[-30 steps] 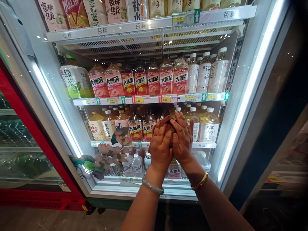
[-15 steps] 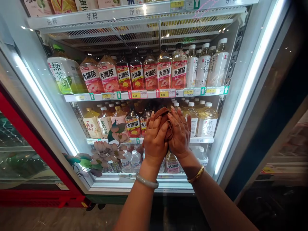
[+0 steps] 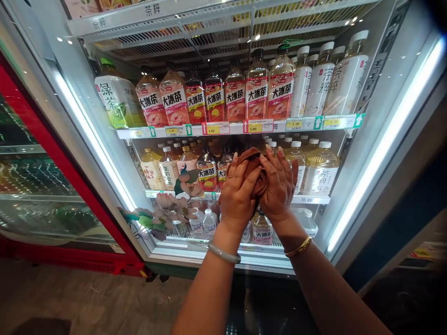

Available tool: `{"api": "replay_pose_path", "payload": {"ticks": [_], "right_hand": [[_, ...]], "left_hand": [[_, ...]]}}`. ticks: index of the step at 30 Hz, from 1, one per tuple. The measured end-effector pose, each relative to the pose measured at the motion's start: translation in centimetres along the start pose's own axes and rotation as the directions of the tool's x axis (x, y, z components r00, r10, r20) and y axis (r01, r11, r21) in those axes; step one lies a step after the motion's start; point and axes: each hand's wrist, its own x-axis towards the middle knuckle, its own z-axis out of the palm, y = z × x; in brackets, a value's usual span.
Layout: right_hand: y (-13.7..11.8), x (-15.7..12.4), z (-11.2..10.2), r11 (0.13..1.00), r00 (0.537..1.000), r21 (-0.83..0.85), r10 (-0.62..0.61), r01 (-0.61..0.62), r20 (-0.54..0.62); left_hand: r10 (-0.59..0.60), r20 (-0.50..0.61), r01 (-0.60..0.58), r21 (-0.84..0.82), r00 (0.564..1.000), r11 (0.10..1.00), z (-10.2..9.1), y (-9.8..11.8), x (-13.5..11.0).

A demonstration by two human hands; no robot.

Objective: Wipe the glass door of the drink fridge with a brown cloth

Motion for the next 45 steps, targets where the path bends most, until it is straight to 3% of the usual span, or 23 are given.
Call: {"api": "replay_pose_path", "payload": {"ticks": [3, 6, 8, 10, 13, 16, 18, 20, 24, 26, 28, 33, 36, 38, 41, 43, 45], "right_hand": [[0.0, -0.1, -0.1, 1.0, 1.0, -0.004, -0.013, 0.013, 0.028], [0.0, -0.2, -0.3, 1.0, 0.998, -0.009, -0.028, 0.028, 0.055], [0.0, -0.2, -0.3, 0.999, 0.998, -0.023, -0.029, 0.03, 0.058], [-0.1, -0.1, -0.1, 0.999, 0.999, -0.036, -0.017, 0.019, 0.05], [-0.5, 0.0, 0.3, 0.999, 1.0, -0.031, 0.019, -0.019, 0.002], [-0.8, -0.1, 0.6, 0.998, 0.998, -0.026, 0.05, -0.051, -0.032], [-1.1, -0.2, 0.7, 0.998, 0.999, -0.037, 0.051, -0.051, 0.002], [-1.2, -0.3, 0.7, 0.998, 0.998, -0.053, 0.042, -0.04, 0.045], [-1.4, -0.4, 0.7, 0.997, 0.998, -0.073, 0.027, -0.022, 0.058], [-1.5, -0.4, 0.8, 0.996, 0.998, -0.078, 0.035, -0.03, 0.059], [-1.5, -0.4, 0.9, 0.996, 0.997, -0.077, 0.04, -0.035, 0.059], [-1.7, -0.3, 1.3, 0.998, 0.998, -0.034, 0.053, -0.053, -0.024], [-1.8, -0.3, 1.3, 0.998, 0.998, -0.035, 0.058, -0.059, -0.023], [-1.9, -0.3, 1.2, 0.997, 0.998, -0.052, 0.059, -0.059, 0.008], [-2.1, -0.3, 1.1, 0.996, 0.998, -0.062, 0.062, -0.06, 0.031], [-2.2, -0.3, 1.1, 0.996, 0.997, -0.067, 0.062, -0.059, 0.038], [-2.2, -0.3, 1.2, 0.996, 0.997, -0.073, 0.061, -0.058, 0.046]], "left_hand": [[-0.083, -0.053, 0.087, 0.098, 0.995, 0.991, -1.8, -2.4, 0.2], [-0.258, -0.233, 0.297, 0.149, 0.937, 0.943, -3.9, -5.2, 0.4], [-0.305, -0.272, 0.351, 0.14, 0.913, 0.926, -4.0, -5.4, 0.3], [-0.276, -0.224, 0.307, 0.117, 0.935, 0.944, -3.0, -4.0, -0.1], [-0.128, -0.068, 0.13, 0.028, 0.989, 0.991, -0.6, -0.9, -0.6], [-0.016, 0.014, 0.016, -0.009, 1.0, 1.0, 0.0, 0.1, -0.7], [-0.037, 0.004, 0.037, 0.046, 0.999, 0.998, -1.1, -1.2, -0.5], [-0.132, -0.063, 0.139, 0.124, 0.989, 0.982, -3.1, -3.6, -0.3], [-0.307, -0.247, 0.356, 0.188, 0.919, 0.915, -6.0, -7.3, -0.3], [-0.31, -0.253, 0.362, 0.192, 0.916, 0.912, -5.8, -7.0, -0.5], [-0.283, -0.22, 0.325, 0.191, 0.934, 0.926, -4.3, -5.3, -0.8], [-0.078, -0.046, 0.08, 0.062, 0.996, 0.995, -0.4, -0.1, -1.4], [-0.041, -0.014, 0.042, 0.045, 0.999, 0.998, -1.1, -1.1, -1.2], [-0.105, -0.071, 0.111, 0.078, 0.992, 0.991, -2.8, -3.3, -0.8], [-0.258, -0.187, 0.286, 0.141, 0.948, 0.948, -5.1, -6.2, -0.4], [-0.28, -0.187, 0.311, 0.164, 0.942, 0.936, -5.2, -6.2, -0.5], [-0.234, -0.139, 0.255, 0.153, 0.962, 0.955, -4.0, -4.7, -0.8]]}}
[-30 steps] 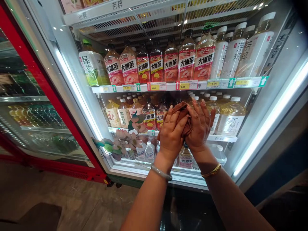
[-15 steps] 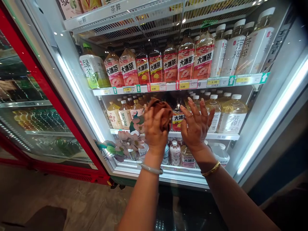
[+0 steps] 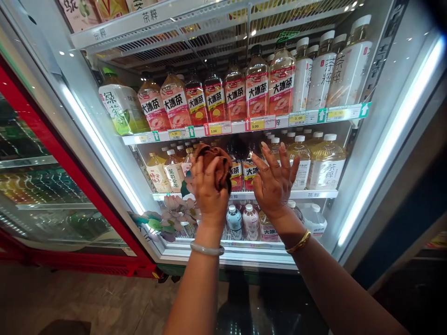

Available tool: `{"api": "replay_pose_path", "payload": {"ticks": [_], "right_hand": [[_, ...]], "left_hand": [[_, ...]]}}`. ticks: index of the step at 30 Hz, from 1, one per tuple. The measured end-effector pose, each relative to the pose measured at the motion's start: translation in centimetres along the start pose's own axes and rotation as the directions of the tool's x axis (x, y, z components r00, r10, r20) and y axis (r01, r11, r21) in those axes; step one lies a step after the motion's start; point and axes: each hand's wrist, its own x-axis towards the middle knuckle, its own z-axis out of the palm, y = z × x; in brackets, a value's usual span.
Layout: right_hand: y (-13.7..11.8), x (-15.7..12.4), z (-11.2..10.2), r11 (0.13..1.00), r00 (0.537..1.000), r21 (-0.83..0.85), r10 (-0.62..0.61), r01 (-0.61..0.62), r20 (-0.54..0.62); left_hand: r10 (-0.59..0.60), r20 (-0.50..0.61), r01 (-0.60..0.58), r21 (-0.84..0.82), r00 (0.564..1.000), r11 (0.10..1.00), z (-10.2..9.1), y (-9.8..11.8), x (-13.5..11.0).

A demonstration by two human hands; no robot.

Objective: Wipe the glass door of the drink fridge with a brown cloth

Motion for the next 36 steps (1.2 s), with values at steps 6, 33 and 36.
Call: {"api": "replay_pose_path", "payload": {"ticks": [6, 33, 36], "right_hand": [[0.2, -0.1, 0.2, 1.0, 0.999, 0.027, -0.004, 0.005, -0.044], [-1.8, -0.1, 0.5, 0.998, 0.995, 0.05, -0.047, 0.042, 0.088], [-2.2, -0.3, 0.7, 0.997, 0.991, 0.059, -0.059, 0.052, 0.116]], "left_hand": [[0.282, 0.121, -0.266, -0.134, 0.952, 0.955, 1.8, 3.1, -1.4], [-0.25, -0.293, 0.271, 0.032, 0.923, 0.962, -1.5, -5.4, -1.1], [-0.097, -0.19, 0.102, 0.019, 0.977, 0.995, 0.5, -2.1, -2.9]]}}
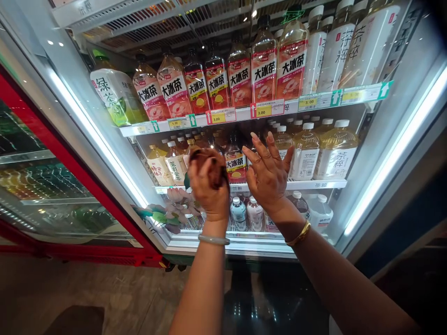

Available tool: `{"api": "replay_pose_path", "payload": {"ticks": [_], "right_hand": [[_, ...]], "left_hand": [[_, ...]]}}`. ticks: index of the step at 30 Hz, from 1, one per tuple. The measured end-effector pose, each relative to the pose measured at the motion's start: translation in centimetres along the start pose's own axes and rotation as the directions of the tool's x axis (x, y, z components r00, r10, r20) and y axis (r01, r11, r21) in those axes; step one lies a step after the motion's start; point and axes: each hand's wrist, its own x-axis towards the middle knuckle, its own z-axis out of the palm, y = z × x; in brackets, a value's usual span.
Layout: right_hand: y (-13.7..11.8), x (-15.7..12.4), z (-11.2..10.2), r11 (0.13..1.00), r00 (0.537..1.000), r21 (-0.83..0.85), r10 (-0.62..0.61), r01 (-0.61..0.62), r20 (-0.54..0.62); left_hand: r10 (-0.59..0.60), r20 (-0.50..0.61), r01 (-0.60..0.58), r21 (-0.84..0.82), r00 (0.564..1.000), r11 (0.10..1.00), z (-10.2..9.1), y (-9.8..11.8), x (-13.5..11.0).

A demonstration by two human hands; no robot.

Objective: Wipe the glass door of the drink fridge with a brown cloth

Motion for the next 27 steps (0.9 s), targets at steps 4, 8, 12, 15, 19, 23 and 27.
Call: {"api": "replay_pose_path", "payload": {"ticks": [4, 8, 12, 15, 19, 23, 27], "right_hand": [[-0.1, -0.1, 0.2, 1.0, 0.999, 0.03, 0.003, -0.002, -0.037], [-0.2, -0.3, 0.1, 1.0, 1.0, 0.011, -0.025, 0.026, -0.012], [-0.3, -0.6, 0.1, 0.999, 0.999, -0.009, -0.034, 0.035, 0.028], [-0.4, -0.7, 0.3, 0.999, 0.999, 0.019, -0.031, 0.031, 0.012], [-0.2, -0.7, 0.4, 0.998, 0.999, 0.067, -0.014, 0.018, -0.051], [0.0, -0.7, 0.3, 0.997, 0.998, 0.043, -0.057, 0.058, -0.023], [-0.2, -0.8, 0.3, 0.996, 0.996, 0.045, -0.08, 0.081, -0.032]], "left_hand": [[0.29, 0.183, -0.274, -0.11, 0.939, 0.955, 0.7, 2.3, -0.8], [0.17, 0.135, -0.167, -0.034, 0.976, 0.985, -0.6, -0.8, 1.4], [-0.057, 0.0, 0.057, 0.032, 0.998, 0.998, -1.0, -2.0, 1.9], [0.079, 0.048, -0.078, -0.01, 0.996, 0.997, 0.1, 0.6, 0.0], [0.303, 0.144, -0.288, -0.117, 0.942, 0.95, 1.0, 2.8, -1.6], [0.244, 0.122, -0.245, -0.009, 0.962, 0.97, -0.5, -0.9, 0.5], [-0.023, -0.044, 0.028, 0.125, 0.999, 0.992, -2.0, -4.2, 2.1]]}}
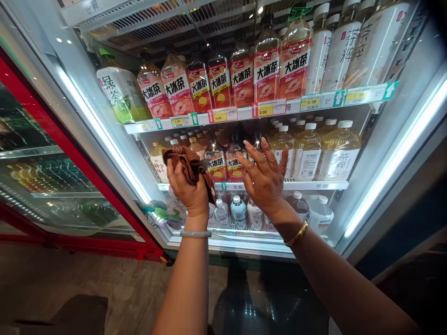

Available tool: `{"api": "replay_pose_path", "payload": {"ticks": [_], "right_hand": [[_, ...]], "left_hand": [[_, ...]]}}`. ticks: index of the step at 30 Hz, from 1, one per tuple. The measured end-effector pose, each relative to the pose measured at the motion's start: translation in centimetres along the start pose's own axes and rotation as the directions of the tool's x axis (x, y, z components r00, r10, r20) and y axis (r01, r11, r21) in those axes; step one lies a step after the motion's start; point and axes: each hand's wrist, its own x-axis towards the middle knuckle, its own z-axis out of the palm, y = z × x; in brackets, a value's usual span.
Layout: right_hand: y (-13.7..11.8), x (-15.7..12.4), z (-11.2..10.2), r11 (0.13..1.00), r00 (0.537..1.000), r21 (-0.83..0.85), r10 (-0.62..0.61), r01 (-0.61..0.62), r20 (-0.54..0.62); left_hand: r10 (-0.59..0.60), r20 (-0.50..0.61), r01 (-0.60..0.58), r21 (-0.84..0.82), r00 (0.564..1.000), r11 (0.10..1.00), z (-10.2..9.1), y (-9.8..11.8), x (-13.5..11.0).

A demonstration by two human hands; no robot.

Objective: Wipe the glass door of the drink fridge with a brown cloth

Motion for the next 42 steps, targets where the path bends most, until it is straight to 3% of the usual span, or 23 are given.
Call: {"api": "replay_pose_path", "payload": {"ticks": [2, 4, 7, 9, 12, 15, 17, 20, 24, 25, 27, 30, 33, 35, 39, 42], "right_hand": [[-0.3, 0.0, 0.1, 1.0, 1.0, 0.009, 0.024, -0.024, 0.007], [-0.7, 0.1, 0.2, 0.998, 0.999, 0.028, 0.05, -0.051, 0.013], [-1.0, 0.2, 0.3, 0.994, 0.996, 0.068, 0.091, -0.089, -0.021], [-1.0, 0.3, 0.4, 0.993, 0.994, 0.065, 0.102, -0.1, -0.038], [-1.0, 0.2, 0.4, 0.997, 0.997, 0.026, 0.079, -0.078, -0.015], [-1.0, 0.2, 0.3, 0.997, 0.998, 0.024, 0.069, -0.07, 0.007], [-1.0, 0.2, 0.3, 0.997, 0.998, 0.031, 0.069, -0.069, 0.007], [-1.0, 0.2, 0.5, 0.997, 0.998, 0.037, 0.067, -0.067, -0.004], [-0.8, 0.2, 0.7, 0.992, 0.993, 0.076, 0.104, -0.1, -0.047], [-0.7, 0.2, 0.6, 0.991, 0.993, 0.079, 0.109, -0.105, -0.048], [-0.7, 0.2, 0.5, 0.993, 0.995, 0.071, 0.094, -0.091, -0.029], [-0.5, 0.2, 0.2, 0.997, 0.999, 0.067, 0.046, -0.047, 0.011], [-0.3, 0.0, 0.2, 0.996, 0.999, 0.077, 0.031, -0.034, 0.036], [-0.3, -0.1, 0.3, 0.996, 0.998, 0.077, 0.043, -0.046, 0.037], [-0.3, 0.0, 0.8, 0.994, 0.995, 0.083, 0.075, -0.07, -0.062], [-0.3, 0.0, 0.8, 0.991, 0.993, 0.096, 0.095, -0.089, -0.064]], "left_hand": [[0.019, -0.005, -0.019, -0.012, 1.0, 1.0, 0.2, 0.7, -0.6], [0.136, 0.052, -0.131, -0.079, 0.989, 0.988, 0.7, 2.8, -1.8], [0.352, 0.147, -0.314, -0.23, 0.924, 0.921, 1.4, 5.6, -3.2], [0.42, 0.188, -0.367, -0.261, 0.888, 0.893, 1.4, 5.6, -3.0], [0.312, 0.223, -0.281, -0.161, 0.924, 0.946, 0.5, 2.8, -1.0], [0.071, 0.114, -0.068, -0.032, 0.991, 0.997, -0.7, -0.6, 1.0], [0.015, 0.05, -0.014, -0.009, 0.999, 1.0, -0.9, -1.3, 1.2], [0.128, 0.094, -0.122, -0.067, 0.987, 0.99, 0.0, 0.9, -0.4], [0.357, 0.221, -0.307, -0.23, 0.908, 0.924, 1.5, 5.2, -2.8], [0.386, 0.229, -0.331, -0.245, 0.894, 0.911, 1.6, 5.4, -2.7], [0.359, 0.205, -0.317, -0.211, 0.911, 0.925, 1.4, 4.6, -1.9], [0.195, 0.117, -0.181, -0.116, 0.974, 0.977, 0.3, 1.6, -0.3], [0.097, 0.053, -0.094, -0.063, 0.994, 0.994, -0.1, 0.5, -0.4], [0.146, 0.097, -0.137, -0.092, 0.985, 0.986, 0.5, 1.9, -1.8], [0.366, 0.164, -0.327, -0.223, 0.916, 0.918, 2.3, 6.2, -5.1], [0.431, 0.161, -0.397, -0.203, 0.888, 0.895, 2.4, 6.3, -4.7]]}}
